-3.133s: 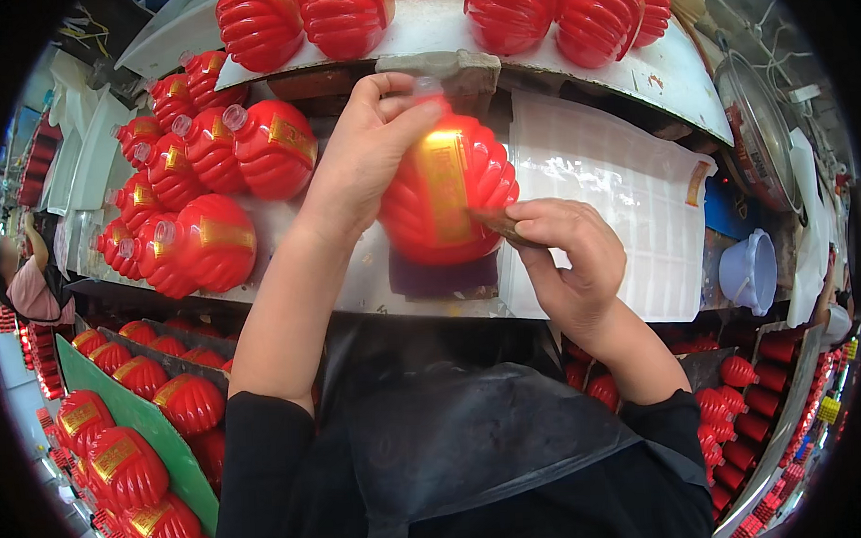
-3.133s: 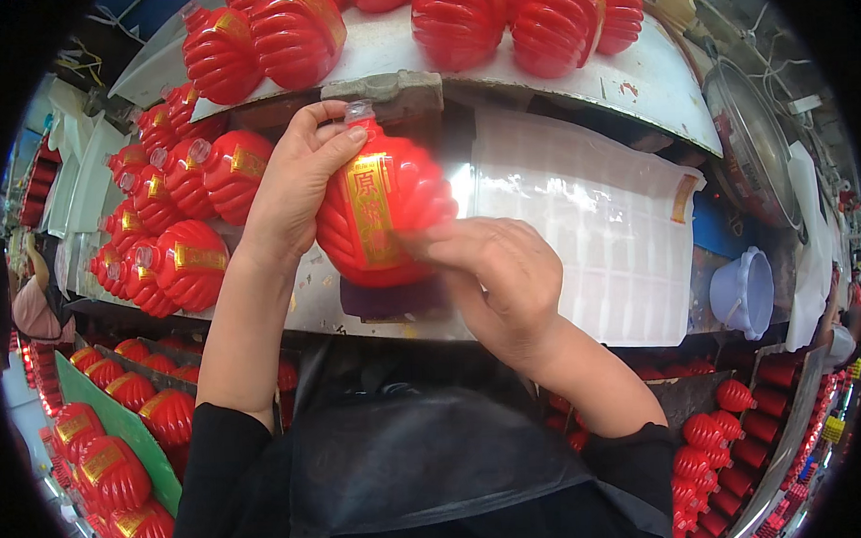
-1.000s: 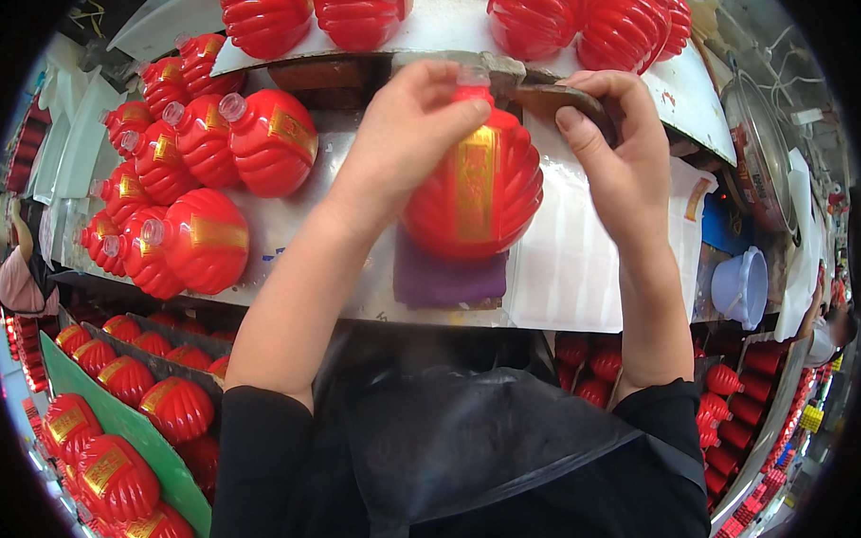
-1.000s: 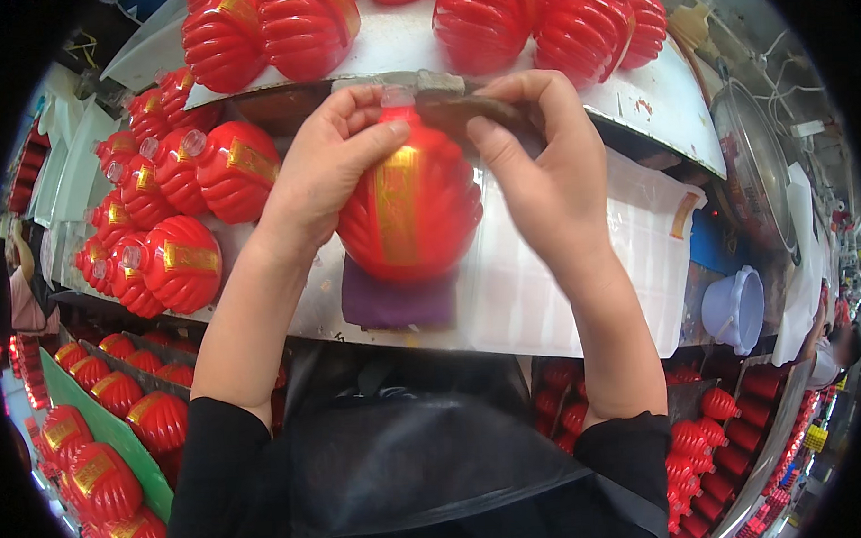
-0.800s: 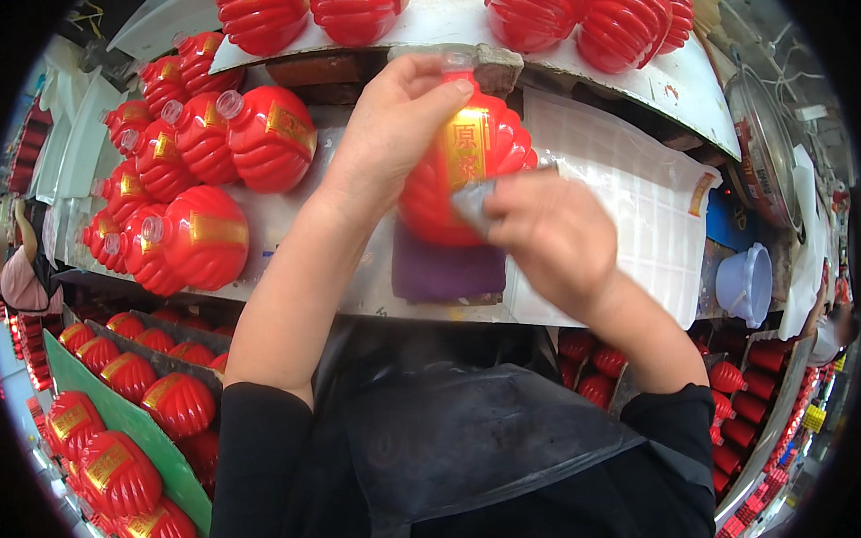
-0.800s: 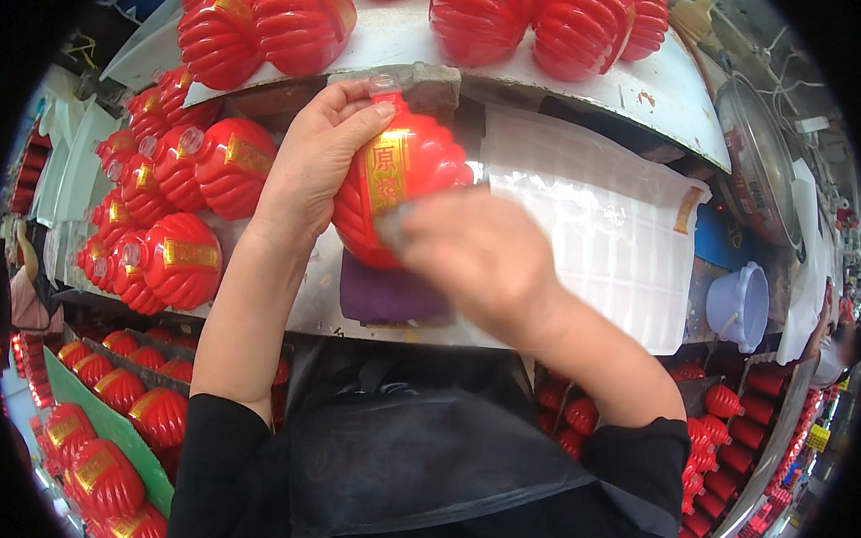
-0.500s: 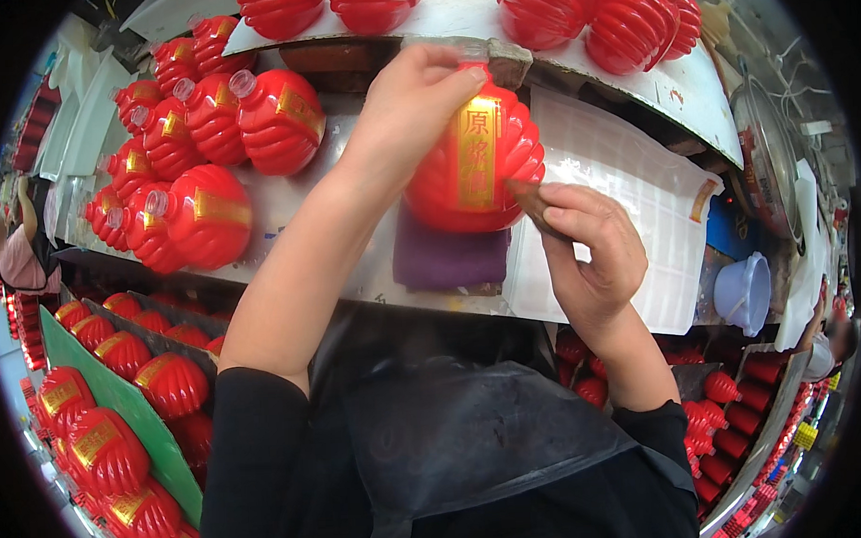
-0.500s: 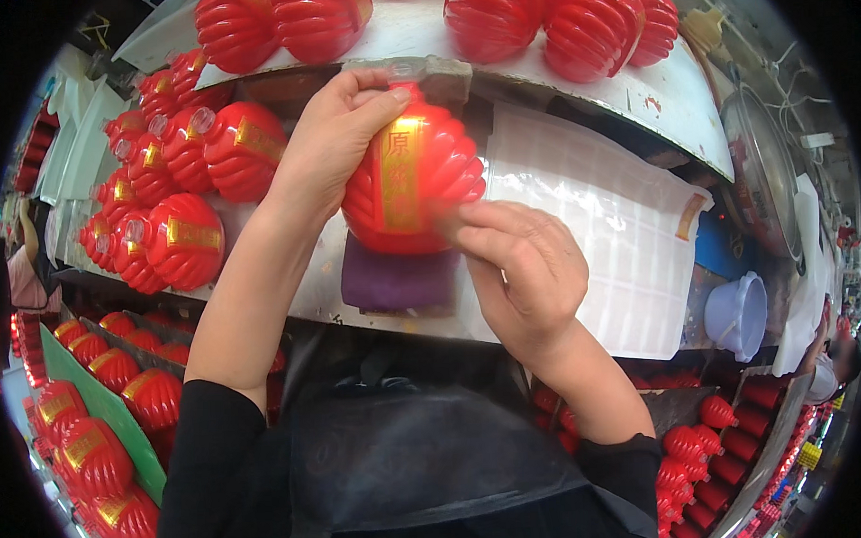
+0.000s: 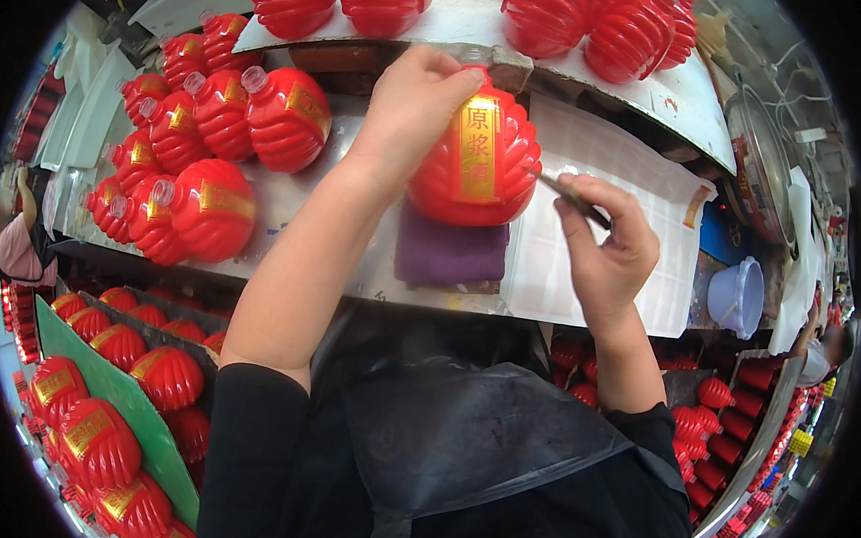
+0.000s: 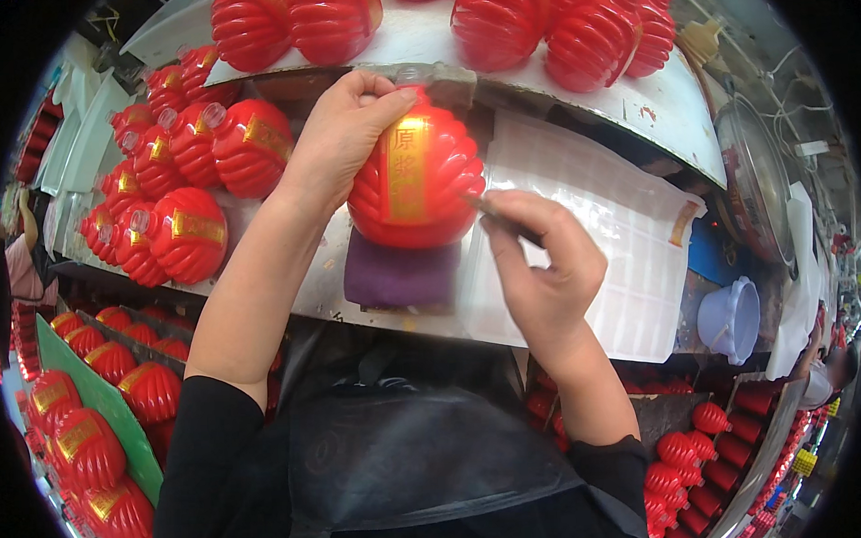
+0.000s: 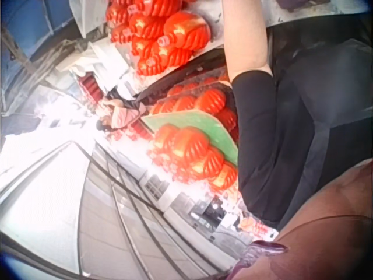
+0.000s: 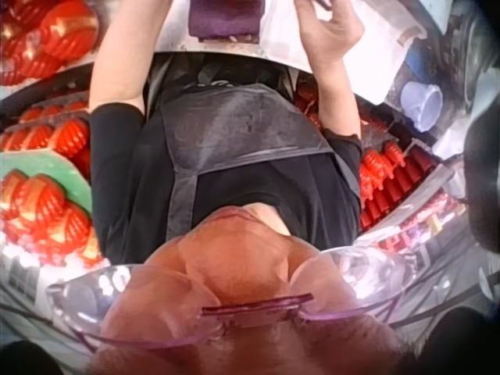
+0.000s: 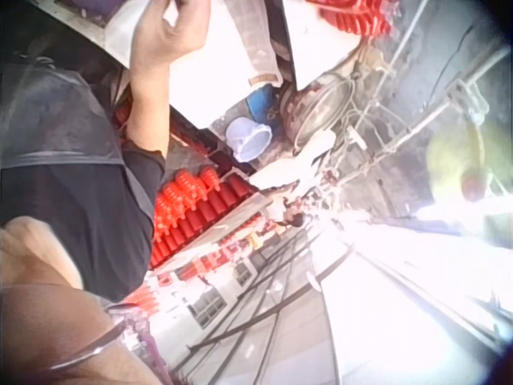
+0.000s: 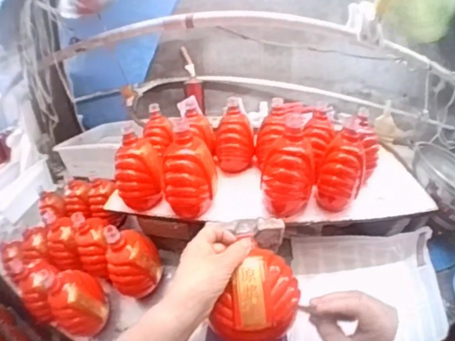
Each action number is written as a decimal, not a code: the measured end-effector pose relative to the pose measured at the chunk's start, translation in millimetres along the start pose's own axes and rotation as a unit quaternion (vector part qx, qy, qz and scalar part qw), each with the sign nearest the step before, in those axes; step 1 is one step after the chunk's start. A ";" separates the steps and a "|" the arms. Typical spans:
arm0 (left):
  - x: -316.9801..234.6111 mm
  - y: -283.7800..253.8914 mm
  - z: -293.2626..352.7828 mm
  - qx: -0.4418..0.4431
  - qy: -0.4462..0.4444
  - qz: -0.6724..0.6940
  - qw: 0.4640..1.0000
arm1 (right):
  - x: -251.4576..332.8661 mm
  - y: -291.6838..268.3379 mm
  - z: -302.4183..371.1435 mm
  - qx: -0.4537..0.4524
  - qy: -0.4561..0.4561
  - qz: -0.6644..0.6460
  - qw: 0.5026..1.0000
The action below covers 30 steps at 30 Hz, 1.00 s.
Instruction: The person repeatedly picks up red plastic bottles, places them on a purple block, and applies a gold label to the front of each bottle. They smooth the label and then place the finished bottle aside before repeating the process.
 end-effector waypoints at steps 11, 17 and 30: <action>25.4 -13.9 17.0 0.059 0.084 0.094 0.990 | -48.9 -5.2 20.1 -0.017 0.265 -0.250 0.931; 63.0 -3.5 47.4 0.029 0.040 0.289 0.956 | -54.9 19.1 15.9 0.098 0.313 -0.248 0.911; 49.9 -9.2 51.0 0.007 0.023 0.188 0.982 | -25.7 -2.8 -36.2 0.123 0.334 -0.322 0.877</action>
Point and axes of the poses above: each hand's wrist, its own z-axis away from the middle knuckle, its own y-axis out of the palm, x = y × z, the point moved 3 cm from there along -z, towards the middle knuckle, and after that the axes turned 6 degrees about x, right-handed, at the moved point
